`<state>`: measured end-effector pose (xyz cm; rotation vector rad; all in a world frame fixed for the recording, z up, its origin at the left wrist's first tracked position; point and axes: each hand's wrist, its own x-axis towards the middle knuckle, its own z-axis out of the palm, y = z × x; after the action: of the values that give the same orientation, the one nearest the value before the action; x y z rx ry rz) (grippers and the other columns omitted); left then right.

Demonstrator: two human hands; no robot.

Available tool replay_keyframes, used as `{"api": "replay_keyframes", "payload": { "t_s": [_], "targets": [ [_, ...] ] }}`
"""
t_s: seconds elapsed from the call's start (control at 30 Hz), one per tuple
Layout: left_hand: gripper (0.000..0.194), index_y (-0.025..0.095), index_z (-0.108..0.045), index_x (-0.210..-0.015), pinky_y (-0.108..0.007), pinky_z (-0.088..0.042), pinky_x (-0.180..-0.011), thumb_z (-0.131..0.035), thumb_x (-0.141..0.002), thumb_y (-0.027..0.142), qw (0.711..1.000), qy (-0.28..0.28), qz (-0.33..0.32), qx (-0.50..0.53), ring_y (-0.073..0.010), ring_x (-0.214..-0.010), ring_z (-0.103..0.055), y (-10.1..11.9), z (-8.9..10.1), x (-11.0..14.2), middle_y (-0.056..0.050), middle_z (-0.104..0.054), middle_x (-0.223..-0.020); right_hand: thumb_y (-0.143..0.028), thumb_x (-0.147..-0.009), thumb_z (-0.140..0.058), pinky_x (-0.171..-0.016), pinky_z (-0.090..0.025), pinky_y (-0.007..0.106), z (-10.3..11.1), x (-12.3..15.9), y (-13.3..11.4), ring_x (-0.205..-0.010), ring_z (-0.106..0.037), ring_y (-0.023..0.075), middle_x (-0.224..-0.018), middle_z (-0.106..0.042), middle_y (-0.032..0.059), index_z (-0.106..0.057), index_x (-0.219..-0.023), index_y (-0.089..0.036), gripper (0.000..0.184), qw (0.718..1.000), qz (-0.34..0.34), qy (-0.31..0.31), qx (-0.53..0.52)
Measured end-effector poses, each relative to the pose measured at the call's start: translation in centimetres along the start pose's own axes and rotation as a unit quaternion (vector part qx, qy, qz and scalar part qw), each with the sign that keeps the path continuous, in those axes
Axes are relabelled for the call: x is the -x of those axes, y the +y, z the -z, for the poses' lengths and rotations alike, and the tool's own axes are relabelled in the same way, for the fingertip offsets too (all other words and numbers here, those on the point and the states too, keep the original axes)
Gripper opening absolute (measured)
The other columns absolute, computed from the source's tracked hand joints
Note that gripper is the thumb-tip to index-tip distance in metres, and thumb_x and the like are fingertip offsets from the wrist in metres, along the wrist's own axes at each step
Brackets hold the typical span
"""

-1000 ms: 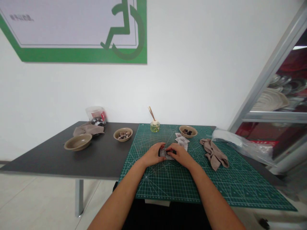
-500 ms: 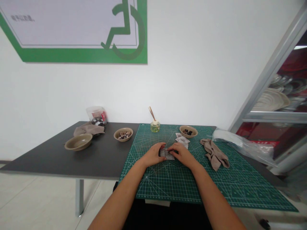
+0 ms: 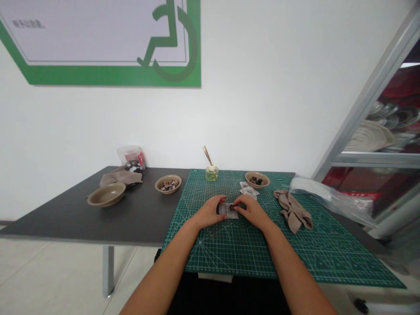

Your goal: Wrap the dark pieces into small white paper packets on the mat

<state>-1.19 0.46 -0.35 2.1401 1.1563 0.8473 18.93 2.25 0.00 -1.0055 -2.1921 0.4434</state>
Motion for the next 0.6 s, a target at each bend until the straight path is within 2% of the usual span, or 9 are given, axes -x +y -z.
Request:
{"api": "replay_keyframes", "payload": {
  "t_s": [0.23, 0.43, 0.6],
  "targets": [
    [0.066, 0.016, -0.042, -0.124, -0.040, -0.039, -0.097, -0.067, -0.063, 0.018, 1.000, 0.003, -0.001, -0.001, -0.0239, -0.109, -0.051, -0.14, -0.06, 0.06, -0.011, -0.052, -0.119, -0.012, -0.077, -0.055, -0.078, -0.040, 0.035, -0.42, -0.16, -0.64, -0.085, -0.053, 0.0196, -0.083, -0.063, 0.0039, -0.063, -0.085, -0.019, 0.014, 0.999, 0.037, -0.032, -0.015],
    [0.066, 0.019, -0.042, -0.124, -0.042, -0.038, -0.098, -0.067, -0.063, 0.018, 1.000, 0.003, -0.002, 0.002, -0.0242, -0.108, -0.052, -0.02, 0.00, 0.07, -0.010, -0.052, -0.119, -0.012, -0.079, -0.052, -0.080, -0.040, 0.037, 0.14, 0.13, 0.24, -0.087, -0.052, 0.0203, -0.085, -0.062, 0.0054, -0.065, -0.094, -0.021, 0.022, 0.999, 0.027, -0.021, -0.003],
    [0.065, 0.019, -0.042, -0.124, -0.041, -0.039, -0.097, -0.066, -0.063, 0.017, 1.000, 0.001, -0.001, 0.000, -0.0241, -0.109, -0.051, -0.15, -0.06, 0.04, -0.010, -0.051, -0.120, -0.010, -0.079, -0.051, -0.078, -0.041, 0.035, -0.56, -0.07, -0.22, -0.086, -0.052, 0.0190, -0.086, -0.060, 0.0052, -0.066, -0.093, -0.022, 0.024, 0.998, 0.047, -0.043, -0.015]
  ]
}}
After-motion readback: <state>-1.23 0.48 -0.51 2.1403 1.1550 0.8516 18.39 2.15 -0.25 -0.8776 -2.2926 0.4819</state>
